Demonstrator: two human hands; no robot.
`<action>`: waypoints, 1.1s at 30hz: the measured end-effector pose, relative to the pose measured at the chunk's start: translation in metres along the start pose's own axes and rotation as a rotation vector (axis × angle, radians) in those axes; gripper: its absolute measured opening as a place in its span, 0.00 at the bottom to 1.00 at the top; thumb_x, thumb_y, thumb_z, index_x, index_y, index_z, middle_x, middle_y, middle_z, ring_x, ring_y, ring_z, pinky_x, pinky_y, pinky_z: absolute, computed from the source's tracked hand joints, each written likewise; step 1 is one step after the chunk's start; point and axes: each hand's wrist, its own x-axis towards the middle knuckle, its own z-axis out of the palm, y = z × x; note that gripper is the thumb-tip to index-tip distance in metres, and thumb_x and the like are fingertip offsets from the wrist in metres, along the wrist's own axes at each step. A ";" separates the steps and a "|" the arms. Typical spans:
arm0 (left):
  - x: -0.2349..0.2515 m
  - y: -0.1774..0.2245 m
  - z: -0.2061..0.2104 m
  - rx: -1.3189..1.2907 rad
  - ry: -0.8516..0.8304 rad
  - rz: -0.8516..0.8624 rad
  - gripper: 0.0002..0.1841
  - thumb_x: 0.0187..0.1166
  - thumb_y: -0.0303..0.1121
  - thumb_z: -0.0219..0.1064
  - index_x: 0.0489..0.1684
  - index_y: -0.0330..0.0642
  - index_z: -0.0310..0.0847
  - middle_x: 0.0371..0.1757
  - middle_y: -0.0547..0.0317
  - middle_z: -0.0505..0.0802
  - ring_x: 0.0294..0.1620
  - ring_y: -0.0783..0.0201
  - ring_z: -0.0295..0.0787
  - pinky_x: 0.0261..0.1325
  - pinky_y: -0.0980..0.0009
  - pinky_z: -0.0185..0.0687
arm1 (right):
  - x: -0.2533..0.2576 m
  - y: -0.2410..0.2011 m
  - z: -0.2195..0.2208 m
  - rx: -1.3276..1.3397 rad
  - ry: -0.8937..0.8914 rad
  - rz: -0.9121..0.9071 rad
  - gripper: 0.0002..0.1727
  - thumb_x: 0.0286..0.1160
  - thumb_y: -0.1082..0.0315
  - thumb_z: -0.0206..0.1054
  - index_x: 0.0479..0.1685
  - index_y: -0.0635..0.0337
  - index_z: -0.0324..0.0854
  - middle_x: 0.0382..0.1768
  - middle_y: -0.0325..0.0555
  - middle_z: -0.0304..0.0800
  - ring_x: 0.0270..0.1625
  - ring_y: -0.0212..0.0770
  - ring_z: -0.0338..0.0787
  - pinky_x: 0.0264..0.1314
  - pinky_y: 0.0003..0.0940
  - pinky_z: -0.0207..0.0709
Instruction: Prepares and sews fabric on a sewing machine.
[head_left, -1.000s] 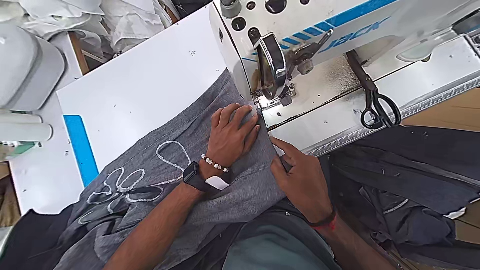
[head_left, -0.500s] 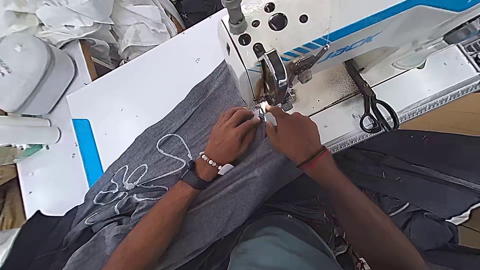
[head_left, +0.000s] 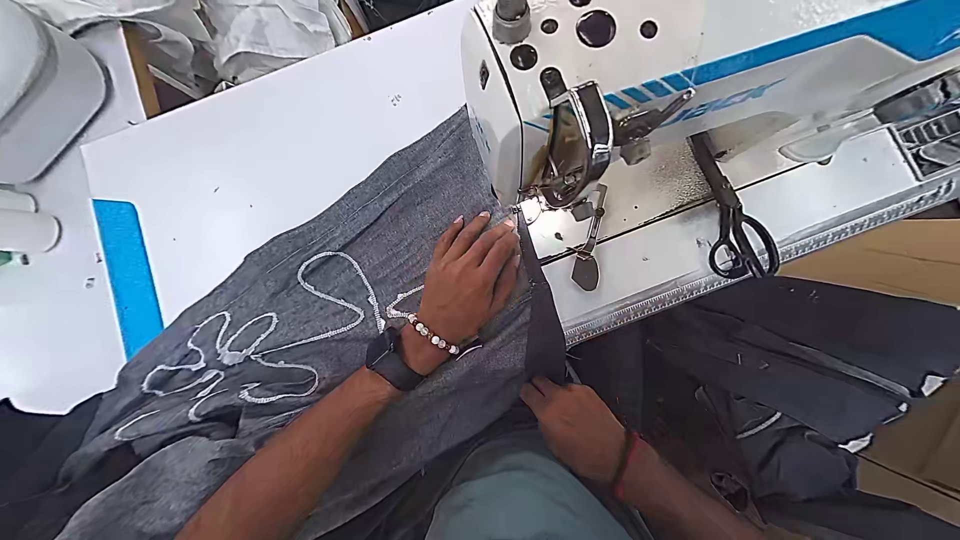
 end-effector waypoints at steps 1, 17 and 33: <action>0.002 -0.004 -0.002 0.025 -0.006 0.013 0.20 0.89 0.45 0.55 0.73 0.55 0.83 0.77 0.65 0.87 0.85 0.56 0.74 0.86 0.50 0.64 | 0.006 0.001 -0.004 0.031 -0.163 0.034 0.14 0.69 0.72 0.67 0.53 0.58 0.85 0.43 0.55 0.90 0.41 0.56 0.94 0.34 0.53 0.87; 0.010 -0.017 0.000 0.028 0.007 0.029 0.20 0.89 0.46 0.55 0.71 0.56 0.85 0.76 0.66 0.86 0.79 0.58 0.77 0.77 0.50 0.67 | 0.094 0.027 -0.106 0.167 0.775 0.443 0.17 0.89 0.53 0.59 0.50 0.50 0.92 0.30 0.40 0.91 0.28 0.41 0.88 0.29 0.46 0.80; 0.012 -0.013 -0.006 0.067 -0.036 0.022 0.21 0.88 0.46 0.55 0.75 0.63 0.84 0.79 0.61 0.83 0.79 0.52 0.75 0.78 0.47 0.64 | 0.100 0.030 -0.105 0.113 0.753 0.445 0.14 0.81 0.60 0.65 0.58 0.47 0.91 0.27 0.38 0.91 0.25 0.42 0.87 0.24 0.45 0.77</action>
